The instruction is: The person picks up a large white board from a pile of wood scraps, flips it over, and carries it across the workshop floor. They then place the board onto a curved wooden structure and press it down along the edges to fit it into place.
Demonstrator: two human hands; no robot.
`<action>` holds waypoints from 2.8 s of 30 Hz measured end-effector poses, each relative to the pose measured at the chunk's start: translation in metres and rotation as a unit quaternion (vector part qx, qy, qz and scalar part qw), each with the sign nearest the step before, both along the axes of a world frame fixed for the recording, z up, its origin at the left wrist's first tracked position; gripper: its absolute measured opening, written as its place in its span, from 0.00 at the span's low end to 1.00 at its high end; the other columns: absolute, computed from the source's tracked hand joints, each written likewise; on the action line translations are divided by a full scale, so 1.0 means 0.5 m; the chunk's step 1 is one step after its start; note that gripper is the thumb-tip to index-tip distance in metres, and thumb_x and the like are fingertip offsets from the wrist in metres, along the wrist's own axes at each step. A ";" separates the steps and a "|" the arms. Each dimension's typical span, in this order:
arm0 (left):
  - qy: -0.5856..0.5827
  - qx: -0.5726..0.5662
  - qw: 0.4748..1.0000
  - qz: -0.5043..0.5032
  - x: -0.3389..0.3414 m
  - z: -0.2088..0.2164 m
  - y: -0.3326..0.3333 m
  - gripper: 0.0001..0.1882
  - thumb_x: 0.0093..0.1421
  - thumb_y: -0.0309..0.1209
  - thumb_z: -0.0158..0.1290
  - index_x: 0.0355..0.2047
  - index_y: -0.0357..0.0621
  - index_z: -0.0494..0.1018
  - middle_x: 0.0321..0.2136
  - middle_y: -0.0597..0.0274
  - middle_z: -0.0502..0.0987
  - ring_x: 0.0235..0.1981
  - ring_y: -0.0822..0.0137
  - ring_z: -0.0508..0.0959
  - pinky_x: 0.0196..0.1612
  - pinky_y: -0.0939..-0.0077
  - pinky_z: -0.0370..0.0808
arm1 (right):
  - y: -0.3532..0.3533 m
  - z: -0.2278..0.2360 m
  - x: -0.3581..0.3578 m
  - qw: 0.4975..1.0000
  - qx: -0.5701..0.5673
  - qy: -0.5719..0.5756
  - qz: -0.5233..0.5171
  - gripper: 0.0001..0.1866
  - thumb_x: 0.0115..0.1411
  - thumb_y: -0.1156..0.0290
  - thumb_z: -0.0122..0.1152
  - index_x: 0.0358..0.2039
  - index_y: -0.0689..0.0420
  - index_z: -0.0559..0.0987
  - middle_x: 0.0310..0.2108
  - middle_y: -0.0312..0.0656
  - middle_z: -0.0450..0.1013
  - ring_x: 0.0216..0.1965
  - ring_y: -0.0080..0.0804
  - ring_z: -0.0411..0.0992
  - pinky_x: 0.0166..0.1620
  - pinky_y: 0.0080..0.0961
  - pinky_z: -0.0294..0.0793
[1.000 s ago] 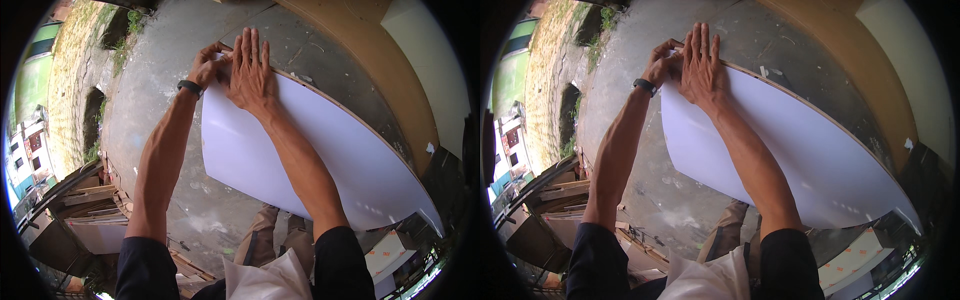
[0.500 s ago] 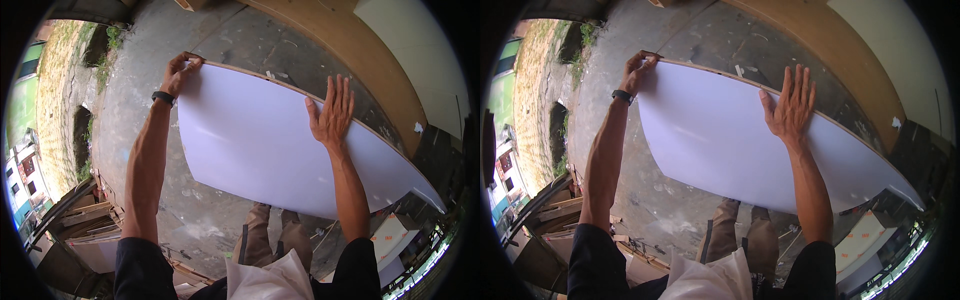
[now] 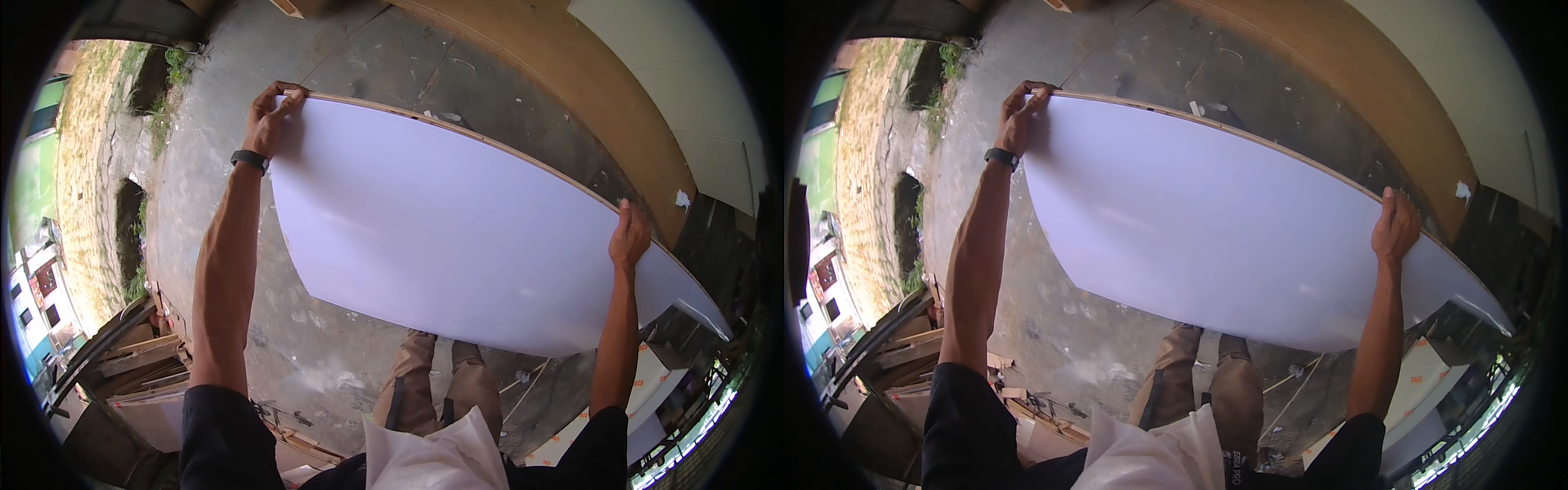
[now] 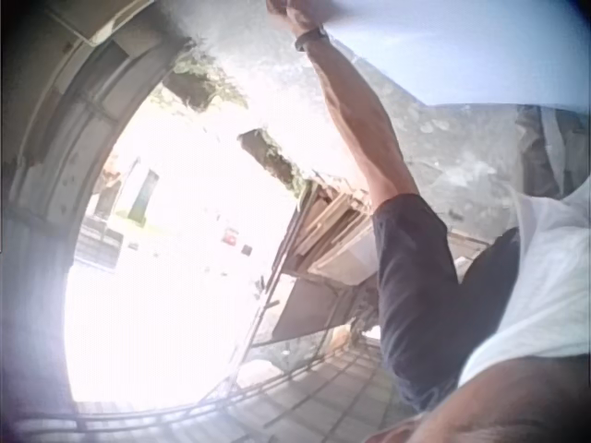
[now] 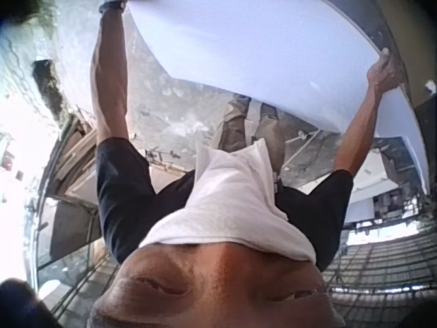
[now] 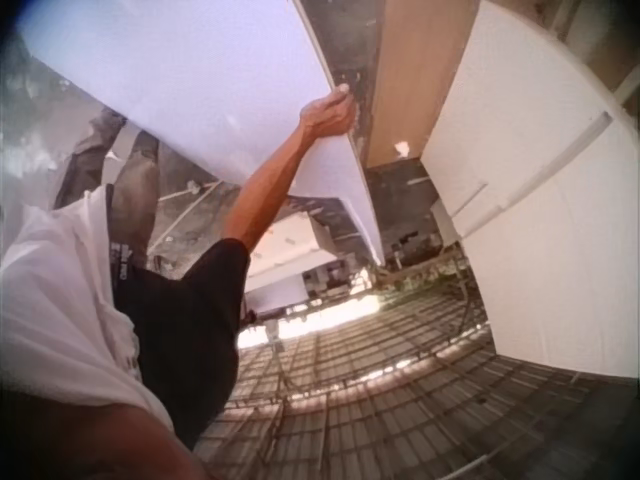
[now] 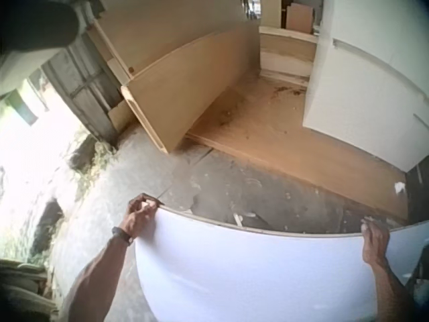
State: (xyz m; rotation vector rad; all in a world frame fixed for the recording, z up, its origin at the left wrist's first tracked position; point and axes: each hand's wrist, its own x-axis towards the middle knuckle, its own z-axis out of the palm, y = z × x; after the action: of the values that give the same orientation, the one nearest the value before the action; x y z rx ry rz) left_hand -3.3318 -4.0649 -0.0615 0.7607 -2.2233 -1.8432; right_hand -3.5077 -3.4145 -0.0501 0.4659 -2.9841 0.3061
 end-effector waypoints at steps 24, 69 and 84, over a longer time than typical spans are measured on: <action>-0.026 -0.508 0.825 -0.246 -0.161 0.060 0.642 0.31 0.72 0.55 0.40 0.48 0.35 0.72 0.43 0.46 0.71 0.51 0.50 0.69 0.66 0.48 0.56 | -0.032 0.012 0.005 0.997 0.043 0.055 0.035 0.29 0.73 0.49 0.43 0.24 0.57 0.76 0.27 0.44 0.74 0.34 0.47 0.74 0.42 0.44 0.68; 0.020 -0.617 0.754 -0.225 -0.238 -0.002 0.877 0.29 0.74 0.54 0.30 0.38 0.43 0.71 0.34 0.51 0.73 0.40 0.46 0.73 0.48 0.50 0.64 | 0.666 -0.038 -0.096 0.965 -0.113 0.227 -0.068 0.30 0.71 0.44 0.47 0.55 0.59 0.77 0.58 0.47 0.73 0.62 0.43 0.66 0.65 0.43 0.61; -0.070 -0.582 0.762 -0.275 -0.245 0.013 0.854 0.31 0.75 0.56 0.29 0.42 0.42 0.71 0.40 0.52 0.75 0.48 0.49 0.72 0.57 0.51 0.57 | 0.822 -0.015 -0.037 0.945 -0.124 0.222 -0.204 0.17 0.63 0.68 0.65 0.52 0.50 0.80 0.55 0.36 0.77 0.60 0.36 0.70 0.62 0.42 0.63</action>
State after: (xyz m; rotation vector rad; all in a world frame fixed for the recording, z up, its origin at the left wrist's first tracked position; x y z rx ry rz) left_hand -3.4543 -3.6378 -0.0551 -0.0394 -3.1675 -0.1293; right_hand -3.5263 -3.0034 -0.0577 -0.1040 -2.4726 0.4549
